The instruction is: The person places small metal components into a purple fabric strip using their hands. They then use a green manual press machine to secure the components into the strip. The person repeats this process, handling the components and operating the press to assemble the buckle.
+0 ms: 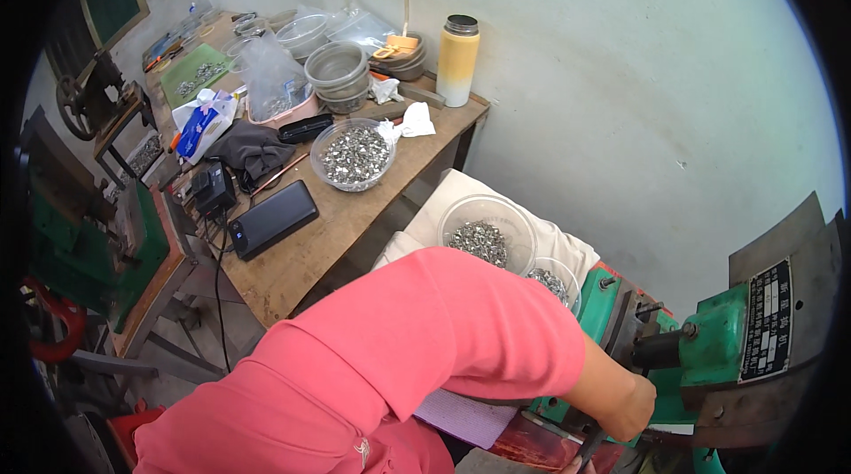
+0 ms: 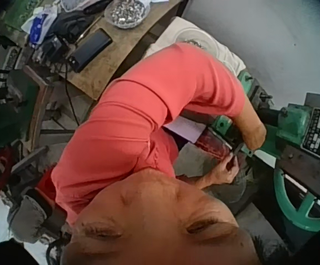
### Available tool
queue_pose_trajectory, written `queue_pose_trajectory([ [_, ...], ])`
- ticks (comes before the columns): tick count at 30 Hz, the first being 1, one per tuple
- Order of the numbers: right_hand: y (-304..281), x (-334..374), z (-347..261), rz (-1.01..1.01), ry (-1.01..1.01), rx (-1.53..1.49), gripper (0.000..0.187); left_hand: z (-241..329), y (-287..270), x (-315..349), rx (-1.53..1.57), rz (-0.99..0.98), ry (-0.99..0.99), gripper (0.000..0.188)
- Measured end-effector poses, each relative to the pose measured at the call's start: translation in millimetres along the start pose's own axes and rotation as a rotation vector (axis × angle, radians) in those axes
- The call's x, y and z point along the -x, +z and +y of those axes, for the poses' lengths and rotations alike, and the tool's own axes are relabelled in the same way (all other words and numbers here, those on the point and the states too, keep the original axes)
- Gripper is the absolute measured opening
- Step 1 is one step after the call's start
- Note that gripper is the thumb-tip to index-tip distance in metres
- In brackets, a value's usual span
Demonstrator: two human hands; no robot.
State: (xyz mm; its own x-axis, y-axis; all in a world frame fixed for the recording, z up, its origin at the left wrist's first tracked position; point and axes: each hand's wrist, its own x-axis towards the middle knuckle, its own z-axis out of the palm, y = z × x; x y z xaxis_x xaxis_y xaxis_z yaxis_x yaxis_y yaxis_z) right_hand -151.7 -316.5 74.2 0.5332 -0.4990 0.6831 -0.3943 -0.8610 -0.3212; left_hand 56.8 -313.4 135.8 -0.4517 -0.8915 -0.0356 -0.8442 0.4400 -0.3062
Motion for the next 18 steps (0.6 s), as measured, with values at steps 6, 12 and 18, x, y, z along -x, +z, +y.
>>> queue_pose_trajectory([
  [6, -0.5, 7.4, 1.0, 0.017, 0.039, -0.005, 0.025, 9.0, -17.7, 0.2, 0.044, -0.095, 0.000, 0.027],
  [12, 3.2, -4.1, -13.1, -0.010, 0.038, 0.042, 0.025, 7.6, -8.7, -3.7, -0.016, -0.102, -0.027, 0.027],
  [18, 13.8, -8.0, -17.7, 0.013, 0.026, -0.009, 0.027, 7.6, 15.6, 15.7, -0.085, 0.049, 0.026, 0.025],
])
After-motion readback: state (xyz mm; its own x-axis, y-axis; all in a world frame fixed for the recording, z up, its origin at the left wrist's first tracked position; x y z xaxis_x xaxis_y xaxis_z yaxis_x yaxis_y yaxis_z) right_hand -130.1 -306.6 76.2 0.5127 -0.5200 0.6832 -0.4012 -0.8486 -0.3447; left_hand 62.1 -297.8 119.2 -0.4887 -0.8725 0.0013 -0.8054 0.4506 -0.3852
